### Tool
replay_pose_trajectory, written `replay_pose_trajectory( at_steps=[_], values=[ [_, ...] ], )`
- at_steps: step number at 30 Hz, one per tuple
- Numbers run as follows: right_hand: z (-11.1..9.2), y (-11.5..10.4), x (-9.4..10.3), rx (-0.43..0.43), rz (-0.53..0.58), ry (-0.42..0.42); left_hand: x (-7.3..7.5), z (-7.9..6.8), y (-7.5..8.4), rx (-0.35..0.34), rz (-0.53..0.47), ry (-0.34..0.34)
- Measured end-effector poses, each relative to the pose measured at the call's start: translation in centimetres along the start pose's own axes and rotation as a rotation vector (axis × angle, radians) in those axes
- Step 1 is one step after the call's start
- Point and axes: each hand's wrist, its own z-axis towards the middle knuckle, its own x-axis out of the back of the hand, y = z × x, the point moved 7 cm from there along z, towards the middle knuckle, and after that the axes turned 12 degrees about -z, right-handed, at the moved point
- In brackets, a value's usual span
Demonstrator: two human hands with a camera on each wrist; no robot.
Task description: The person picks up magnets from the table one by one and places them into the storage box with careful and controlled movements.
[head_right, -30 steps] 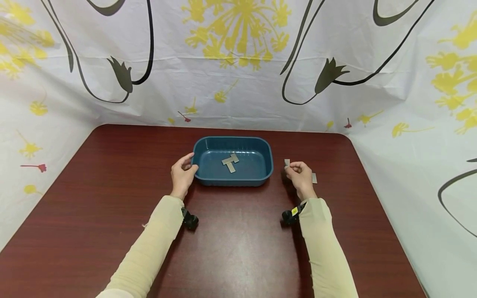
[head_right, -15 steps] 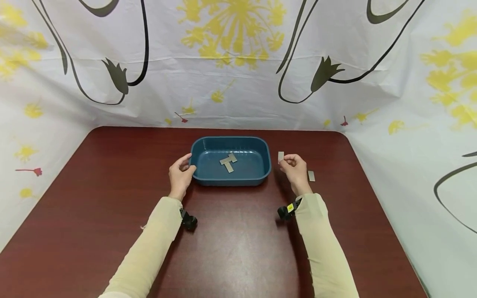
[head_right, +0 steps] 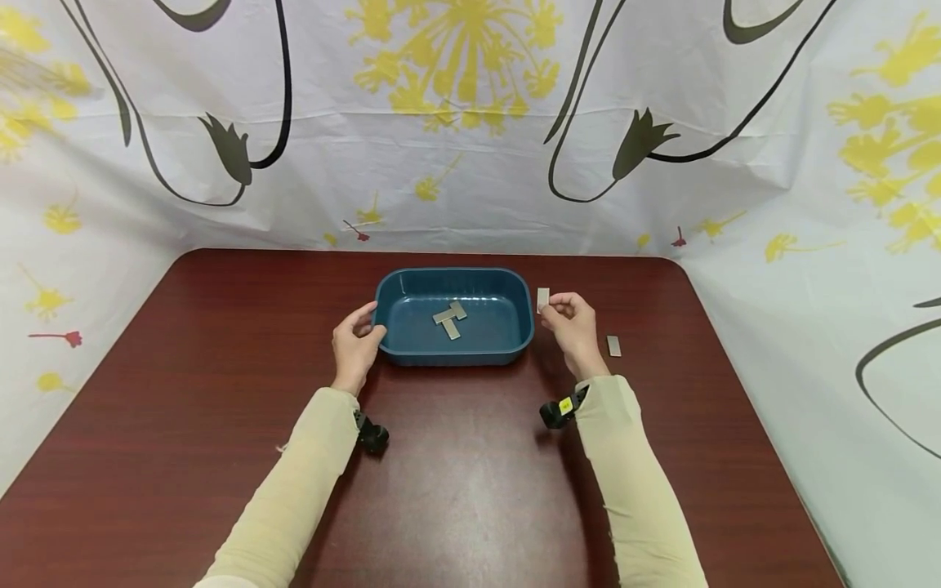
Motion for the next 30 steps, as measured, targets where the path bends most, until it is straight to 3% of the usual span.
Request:
replay_pose_trajectory(
  at_steps=[11, 30],
  values=[
    [0.3, -0.2, -1.5, -0.063, 0.059, -0.041, 0.0, 0.1, 0.0, -0.005, -0.001, 0.005],
    [0.0, -1.4, -4.7, -0.063, 0.167, -0.159, 0.0, 0.2, -0.2, -0.015, 0.000, -0.002]
  ],
)
